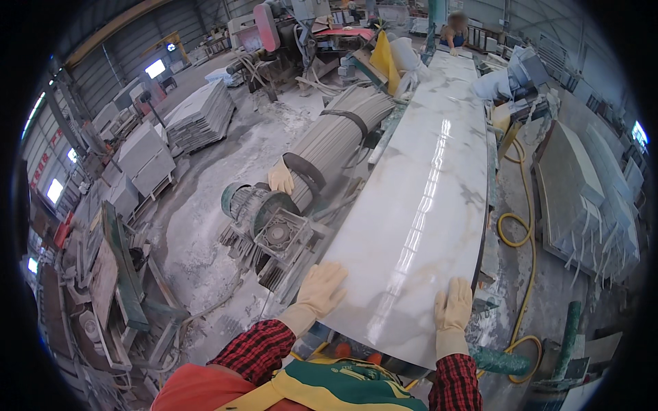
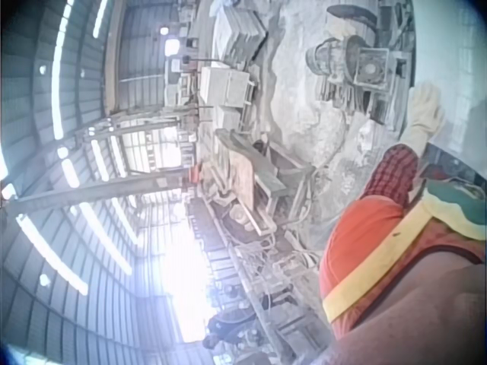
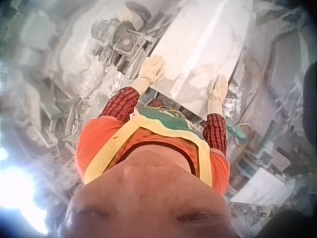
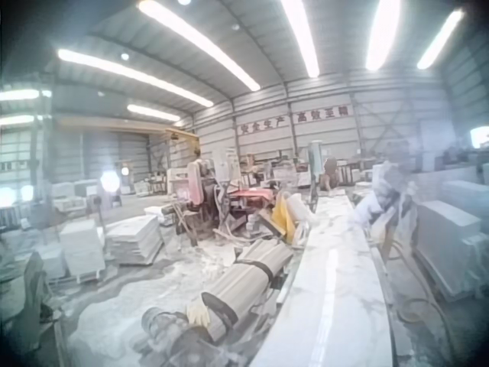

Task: The person repeatedly picks up large white slabs from a conveyor, turns them over, and places them back. The action is repeated continuously throughout the clip.

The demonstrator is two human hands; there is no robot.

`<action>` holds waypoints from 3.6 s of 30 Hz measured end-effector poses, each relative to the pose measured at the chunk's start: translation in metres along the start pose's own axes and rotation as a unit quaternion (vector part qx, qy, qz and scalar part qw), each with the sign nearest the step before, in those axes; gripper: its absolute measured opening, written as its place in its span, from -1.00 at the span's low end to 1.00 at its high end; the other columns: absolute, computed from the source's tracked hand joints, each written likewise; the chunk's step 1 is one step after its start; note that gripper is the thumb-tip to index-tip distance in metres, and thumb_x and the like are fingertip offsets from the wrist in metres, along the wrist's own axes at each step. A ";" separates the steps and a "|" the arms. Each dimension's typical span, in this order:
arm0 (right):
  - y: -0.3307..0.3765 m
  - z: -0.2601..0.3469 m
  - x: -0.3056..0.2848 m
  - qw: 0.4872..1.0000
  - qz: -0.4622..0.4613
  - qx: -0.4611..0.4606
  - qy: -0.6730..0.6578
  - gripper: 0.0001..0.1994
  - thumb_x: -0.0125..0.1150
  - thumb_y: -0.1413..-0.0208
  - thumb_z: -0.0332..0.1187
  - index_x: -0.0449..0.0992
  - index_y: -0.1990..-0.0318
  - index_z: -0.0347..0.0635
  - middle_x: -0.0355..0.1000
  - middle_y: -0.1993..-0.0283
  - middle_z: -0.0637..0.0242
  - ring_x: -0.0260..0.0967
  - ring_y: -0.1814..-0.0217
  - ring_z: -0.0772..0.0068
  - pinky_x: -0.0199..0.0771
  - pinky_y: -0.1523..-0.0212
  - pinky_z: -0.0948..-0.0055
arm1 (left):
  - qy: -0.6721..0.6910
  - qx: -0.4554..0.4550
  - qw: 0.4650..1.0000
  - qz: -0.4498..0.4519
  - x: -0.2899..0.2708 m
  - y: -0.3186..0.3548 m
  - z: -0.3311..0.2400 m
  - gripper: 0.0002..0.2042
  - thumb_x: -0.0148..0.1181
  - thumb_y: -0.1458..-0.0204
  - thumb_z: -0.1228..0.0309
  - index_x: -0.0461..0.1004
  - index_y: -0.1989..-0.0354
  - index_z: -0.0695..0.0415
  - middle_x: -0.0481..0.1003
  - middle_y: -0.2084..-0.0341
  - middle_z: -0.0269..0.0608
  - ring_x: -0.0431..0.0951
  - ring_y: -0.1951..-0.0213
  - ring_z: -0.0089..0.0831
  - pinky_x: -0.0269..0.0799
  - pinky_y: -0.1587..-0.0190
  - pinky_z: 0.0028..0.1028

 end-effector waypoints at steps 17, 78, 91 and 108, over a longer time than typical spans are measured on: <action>0.001 0.016 -0.017 1.000 0.000 0.008 -0.011 -0.45 0.25 -0.26 -0.25 0.39 -0.32 -0.39 0.37 -0.33 -0.28 0.27 -0.41 -0.40 0.23 -0.45 -0.17 | -0.004 -0.005 1.000 0.024 -0.007 0.009 -0.005 -0.47 0.24 -0.23 0.11 0.43 -0.34 0.02 0.38 -0.39 -0.01 0.27 -0.46 0.03 0.10 -0.48 0.13; 0.119 0.101 -0.117 0.989 0.104 0.052 -0.091 -0.41 0.20 -0.18 -0.27 0.36 -0.33 -0.38 0.31 -0.36 -0.19 0.21 -0.44 -0.33 0.15 -0.54 -0.08 | -0.077 0.073 0.994 -0.031 0.020 0.051 0.006 -0.45 0.21 -0.21 0.20 0.42 -0.36 0.10 0.38 -0.36 0.20 0.29 -0.39 0.22 0.11 -0.45 0.11; -0.016 0.025 -0.031 0.993 0.101 0.058 -0.013 -0.32 0.23 -0.25 -0.08 0.32 -0.42 -0.29 0.32 -0.45 -0.07 0.13 -0.58 -0.13 0.02 -0.62 -0.03 | -0.061 0.062 0.996 0.008 0.022 -0.032 -0.007 -0.46 0.17 -0.25 0.22 0.42 -0.40 0.08 0.37 -0.40 0.13 0.25 -0.42 0.22 0.09 -0.44 0.11; -0.045 -0.005 0.009 0.985 0.098 0.142 0.033 -0.25 0.08 -0.35 -0.01 0.18 -0.53 -0.33 0.15 -0.60 -0.11 0.04 -0.66 -0.09 -0.05 -0.68 0.08 | -0.107 0.150 0.978 -0.094 0.028 -0.023 -0.002 -0.49 0.25 -0.05 0.31 0.48 -0.21 0.18 0.48 -0.18 0.11 0.39 -0.21 0.12 0.25 -0.18 0.05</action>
Point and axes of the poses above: each hand's wrist, its own y-axis away from the middle knuckle, its own x-axis out of the palm, z = x × y, the point moved 2 cm from there along -y, towards the middle knuckle
